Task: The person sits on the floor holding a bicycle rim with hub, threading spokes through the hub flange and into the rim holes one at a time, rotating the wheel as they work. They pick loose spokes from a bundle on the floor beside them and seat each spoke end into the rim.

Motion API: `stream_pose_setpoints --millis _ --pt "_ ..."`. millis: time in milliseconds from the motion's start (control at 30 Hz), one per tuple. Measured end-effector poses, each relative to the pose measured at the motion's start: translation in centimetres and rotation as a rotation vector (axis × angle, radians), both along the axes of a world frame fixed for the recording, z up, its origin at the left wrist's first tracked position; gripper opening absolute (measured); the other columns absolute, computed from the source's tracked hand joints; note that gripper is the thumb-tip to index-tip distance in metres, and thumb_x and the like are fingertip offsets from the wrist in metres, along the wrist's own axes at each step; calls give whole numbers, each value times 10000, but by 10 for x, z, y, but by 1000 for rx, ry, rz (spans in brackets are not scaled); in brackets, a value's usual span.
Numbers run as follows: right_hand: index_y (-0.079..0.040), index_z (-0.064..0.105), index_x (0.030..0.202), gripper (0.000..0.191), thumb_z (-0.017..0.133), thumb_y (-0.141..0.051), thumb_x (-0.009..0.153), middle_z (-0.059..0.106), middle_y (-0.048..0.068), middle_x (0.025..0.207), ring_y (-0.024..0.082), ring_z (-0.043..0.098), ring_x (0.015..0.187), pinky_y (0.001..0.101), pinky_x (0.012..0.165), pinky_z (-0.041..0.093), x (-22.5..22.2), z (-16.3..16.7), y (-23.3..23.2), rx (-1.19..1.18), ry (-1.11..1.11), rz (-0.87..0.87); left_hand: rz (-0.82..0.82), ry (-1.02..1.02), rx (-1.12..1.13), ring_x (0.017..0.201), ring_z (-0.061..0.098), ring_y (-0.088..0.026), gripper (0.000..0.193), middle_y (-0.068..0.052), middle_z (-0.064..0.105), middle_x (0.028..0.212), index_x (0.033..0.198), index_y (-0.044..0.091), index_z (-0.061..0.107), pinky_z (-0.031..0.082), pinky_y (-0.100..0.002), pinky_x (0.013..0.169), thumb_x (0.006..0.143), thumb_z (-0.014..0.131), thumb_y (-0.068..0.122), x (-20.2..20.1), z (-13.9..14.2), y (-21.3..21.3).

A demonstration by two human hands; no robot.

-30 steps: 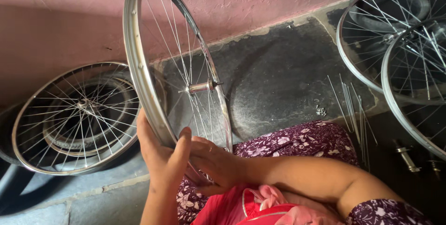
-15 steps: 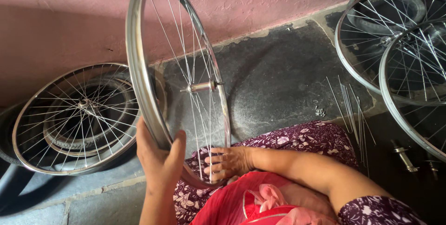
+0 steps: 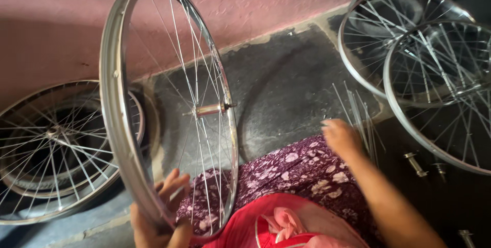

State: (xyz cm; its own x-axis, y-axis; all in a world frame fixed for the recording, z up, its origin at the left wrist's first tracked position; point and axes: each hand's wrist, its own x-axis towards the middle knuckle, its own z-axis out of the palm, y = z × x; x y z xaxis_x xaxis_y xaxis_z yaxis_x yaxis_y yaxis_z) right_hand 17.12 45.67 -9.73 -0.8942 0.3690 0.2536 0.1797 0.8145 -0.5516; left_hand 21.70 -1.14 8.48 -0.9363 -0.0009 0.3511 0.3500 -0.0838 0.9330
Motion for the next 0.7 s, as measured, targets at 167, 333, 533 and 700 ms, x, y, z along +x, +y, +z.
stream_pose_setpoints --millis 167,333,533,700 --pt "-178 721 1216 299 654 -357 986 716 162 1211 403 676 1108 492 933 557 6 -22 78 -80 -372 -348 103 -23 -36 1259 653 -405 732 -368 626 1286 1383 -20 358 532 -497 1012 683 498 -183 8 -22 2" --pt "-206 648 1313 456 733 -360 892 677 172 1293 410 653 1178 526 968 545 3 -35 80 55 -590 -262 56 40 -58 1272 650 -394 757 -352 652 1248 1376 -8 445 526 -501 1088 637 462 -169 -1 -29 -2" --pt "-151 708 1183 358 693 -385 913 689 166 1299 402 656 1204 527 981 546 3 -31 75 58 -523 -257 80 1 -86 1260 679 -375 681 -316 676 1310 1316 -25 466 461 -479 1122 650 438 -160 -10 -19 10" --pt "-130 757 1159 382 660 -410 917 721 186 1269 434 670 1182 531 967 565 -4 -44 83 14 -722 -339 178 43 -279 1362 569 -342 767 -243 613 1387 1378 -6 392 464 -451 1117 629 424 -166 -36 6 -1"
